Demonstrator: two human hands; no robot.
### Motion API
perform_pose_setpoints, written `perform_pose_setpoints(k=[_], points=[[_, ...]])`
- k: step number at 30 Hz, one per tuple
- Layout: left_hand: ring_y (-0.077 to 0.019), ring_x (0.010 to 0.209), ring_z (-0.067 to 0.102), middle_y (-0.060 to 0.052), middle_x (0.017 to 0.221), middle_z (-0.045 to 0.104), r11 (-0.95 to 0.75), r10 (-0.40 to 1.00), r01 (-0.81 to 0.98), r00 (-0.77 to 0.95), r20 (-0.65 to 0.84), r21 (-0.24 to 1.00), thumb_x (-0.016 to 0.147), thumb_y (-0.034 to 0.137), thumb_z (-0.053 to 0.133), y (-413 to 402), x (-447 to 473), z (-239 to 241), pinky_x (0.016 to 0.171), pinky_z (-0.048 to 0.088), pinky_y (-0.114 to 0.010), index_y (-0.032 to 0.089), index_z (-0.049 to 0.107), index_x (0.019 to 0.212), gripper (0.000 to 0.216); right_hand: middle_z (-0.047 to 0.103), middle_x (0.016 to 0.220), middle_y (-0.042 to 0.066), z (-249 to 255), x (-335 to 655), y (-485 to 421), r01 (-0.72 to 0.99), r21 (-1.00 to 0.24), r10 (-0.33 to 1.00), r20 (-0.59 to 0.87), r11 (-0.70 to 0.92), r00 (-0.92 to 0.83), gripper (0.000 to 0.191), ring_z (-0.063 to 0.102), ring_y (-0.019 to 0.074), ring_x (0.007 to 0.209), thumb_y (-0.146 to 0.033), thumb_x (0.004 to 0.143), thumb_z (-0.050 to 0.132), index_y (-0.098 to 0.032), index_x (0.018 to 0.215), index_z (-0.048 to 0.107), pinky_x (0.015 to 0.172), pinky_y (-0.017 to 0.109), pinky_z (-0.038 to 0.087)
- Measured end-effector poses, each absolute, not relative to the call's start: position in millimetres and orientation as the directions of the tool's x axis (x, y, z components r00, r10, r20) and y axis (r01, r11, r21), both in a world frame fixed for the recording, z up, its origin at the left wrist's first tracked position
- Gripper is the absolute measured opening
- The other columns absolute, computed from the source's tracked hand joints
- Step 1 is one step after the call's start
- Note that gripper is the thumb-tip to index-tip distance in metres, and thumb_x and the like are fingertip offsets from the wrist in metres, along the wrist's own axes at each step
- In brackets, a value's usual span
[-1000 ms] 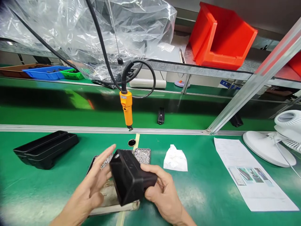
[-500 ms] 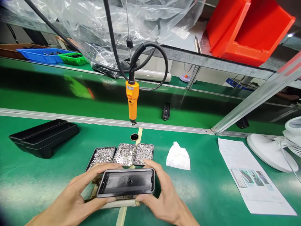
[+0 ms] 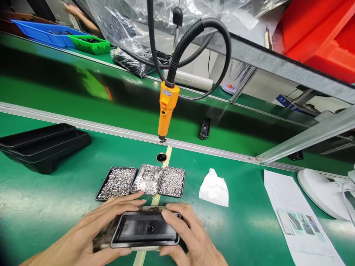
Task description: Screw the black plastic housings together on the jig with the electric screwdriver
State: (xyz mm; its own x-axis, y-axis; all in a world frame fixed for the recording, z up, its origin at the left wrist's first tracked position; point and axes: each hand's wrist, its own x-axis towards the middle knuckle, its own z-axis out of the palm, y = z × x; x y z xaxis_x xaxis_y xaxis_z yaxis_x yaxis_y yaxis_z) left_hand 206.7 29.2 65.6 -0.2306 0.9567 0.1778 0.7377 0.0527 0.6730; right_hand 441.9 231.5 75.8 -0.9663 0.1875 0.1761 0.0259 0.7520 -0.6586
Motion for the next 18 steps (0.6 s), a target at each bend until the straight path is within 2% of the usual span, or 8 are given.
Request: perform_pose_setpoints(k=[2, 5, 9, 13, 18], points=[[-0.0335, 0.140, 0.050, -0.005, 0.151, 0.054, 0.036, 0.964, 0.744, -0.201, 0.172, 0.667, 0.086, 0.043, 0.078, 28, 205, 67, 0.114, 0.042, -0.057, 0.038, 0.046, 0.150, 0.071, 0.040, 0.157, 0.013, 70, 444, 234, 0.002, -0.630, 0.155, 0.189, 0.777, -0.970, 0.072, 0.039, 0.0311, 0.147, -0.029, 0.098, 0.065, -0.030, 0.160, 0.029, 0.114, 0.046, 0.050], [-0.0353, 0.136, 0.054, -0.005, 0.150, 0.055, 0.016, 0.965, 0.766, -0.180, 0.190, 0.643, 0.085, 0.048, 0.077, 30, 204, 74, 0.105, 0.051, -0.055, 0.038, 0.046, 0.151, 0.073, 0.037, 0.159, 0.012, 65, 446, 237, -0.009, -0.615, 0.130, 0.182, 0.789, -0.975, 0.069, 0.037, 0.0312, 0.148, -0.030, 0.099, 0.062, -0.030, 0.160, 0.028, 0.114, 0.047, 0.050], [-0.0338, 0.121, 0.067, -0.005, 0.138, 0.065, -0.023, 0.935, 0.804, -0.194, 0.298, 0.595, 0.093, 0.049, 0.066, 36, 205, 84, 0.096, 0.058, -0.053, 0.039, 0.047, 0.150, 0.061, 0.040, 0.156, 0.016, 59, 440, 241, -0.097, -0.647, 0.103, 0.264, 0.757, -0.959, 0.067, 0.039, 0.0333, 0.145, -0.051, 0.102, 0.050, -0.029, 0.161, 0.027, 0.113, 0.055, 0.047], [-0.0308, 0.123, 0.066, -0.003, 0.140, 0.064, -0.032, 0.935, 0.809, -0.184, 0.303, 0.587, 0.094, 0.047, 0.066, 37, 207, 77, 0.102, 0.056, -0.051, 0.038, 0.043, 0.152, 0.063, 0.051, 0.145, 0.017, 51, 428, 242, -0.227, -0.656, 0.109, 0.431, 0.720, -0.896, 0.060, 0.049, 0.0312, 0.137, -0.055, 0.106, 0.036, -0.026, 0.158, 0.033, 0.108, 0.056, 0.050], [-0.0282, 0.133, 0.057, -0.004, 0.147, 0.058, -0.030, 0.945, 0.829, -0.159, 0.287, 0.558, 0.094, 0.048, 0.066, 32, 206, 60, 0.116, 0.045, -0.046, 0.031, 0.040, 0.153, 0.067, 0.061, 0.129, 0.015, 47, 415, 240, -0.288, -0.670, 0.155, 0.520, 0.684, -0.840, 0.053, 0.060, 0.0282, 0.121, -0.049, 0.106, 0.040, -0.024, 0.153, 0.042, 0.097, 0.053, 0.056]])
